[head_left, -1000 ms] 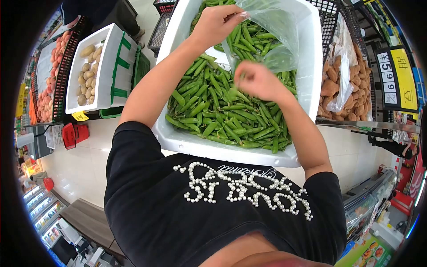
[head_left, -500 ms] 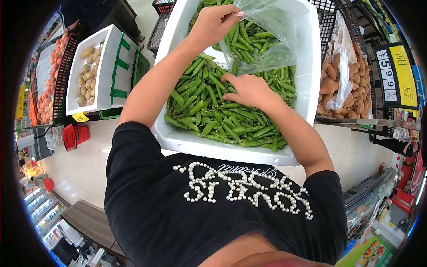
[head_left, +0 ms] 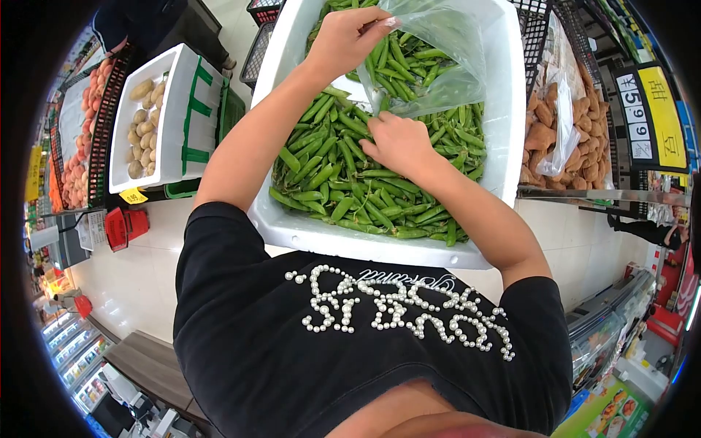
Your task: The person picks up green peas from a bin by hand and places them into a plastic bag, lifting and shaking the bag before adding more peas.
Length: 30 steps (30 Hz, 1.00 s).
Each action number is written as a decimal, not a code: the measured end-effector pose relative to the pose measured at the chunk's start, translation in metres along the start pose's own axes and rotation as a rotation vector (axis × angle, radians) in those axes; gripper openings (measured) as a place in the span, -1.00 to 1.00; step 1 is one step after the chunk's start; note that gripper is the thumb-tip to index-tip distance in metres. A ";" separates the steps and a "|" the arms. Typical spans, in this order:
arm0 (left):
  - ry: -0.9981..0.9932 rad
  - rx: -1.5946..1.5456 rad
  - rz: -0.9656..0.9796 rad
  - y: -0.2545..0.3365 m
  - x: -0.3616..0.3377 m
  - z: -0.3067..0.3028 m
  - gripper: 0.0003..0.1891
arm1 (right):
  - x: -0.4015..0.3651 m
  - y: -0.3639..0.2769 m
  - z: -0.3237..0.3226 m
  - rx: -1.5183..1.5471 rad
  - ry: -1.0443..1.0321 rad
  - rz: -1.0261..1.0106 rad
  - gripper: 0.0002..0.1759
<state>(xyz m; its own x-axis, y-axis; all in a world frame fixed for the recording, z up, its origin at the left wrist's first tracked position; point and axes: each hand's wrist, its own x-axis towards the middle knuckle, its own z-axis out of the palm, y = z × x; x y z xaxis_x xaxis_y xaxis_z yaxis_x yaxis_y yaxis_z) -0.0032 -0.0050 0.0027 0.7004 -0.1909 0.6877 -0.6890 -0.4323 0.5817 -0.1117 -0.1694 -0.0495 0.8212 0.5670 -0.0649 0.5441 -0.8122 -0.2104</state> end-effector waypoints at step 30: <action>0.021 -0.008 -0.029 0.004 0.007 -0.001 -0.88 | 0.003 0.017 -0.013 0.191 0.021 0.039 -0.52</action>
<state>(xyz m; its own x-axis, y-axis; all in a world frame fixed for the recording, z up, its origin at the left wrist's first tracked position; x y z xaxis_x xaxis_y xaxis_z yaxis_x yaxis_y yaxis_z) -0.0012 -0.0066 0.0100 0.7160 -0.1600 0.6795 -0.6701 -0.4304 0.6047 -0.0975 -0.1830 -0.0407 0.8454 0.5311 -0.0564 0.4712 -0.7914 -0.3893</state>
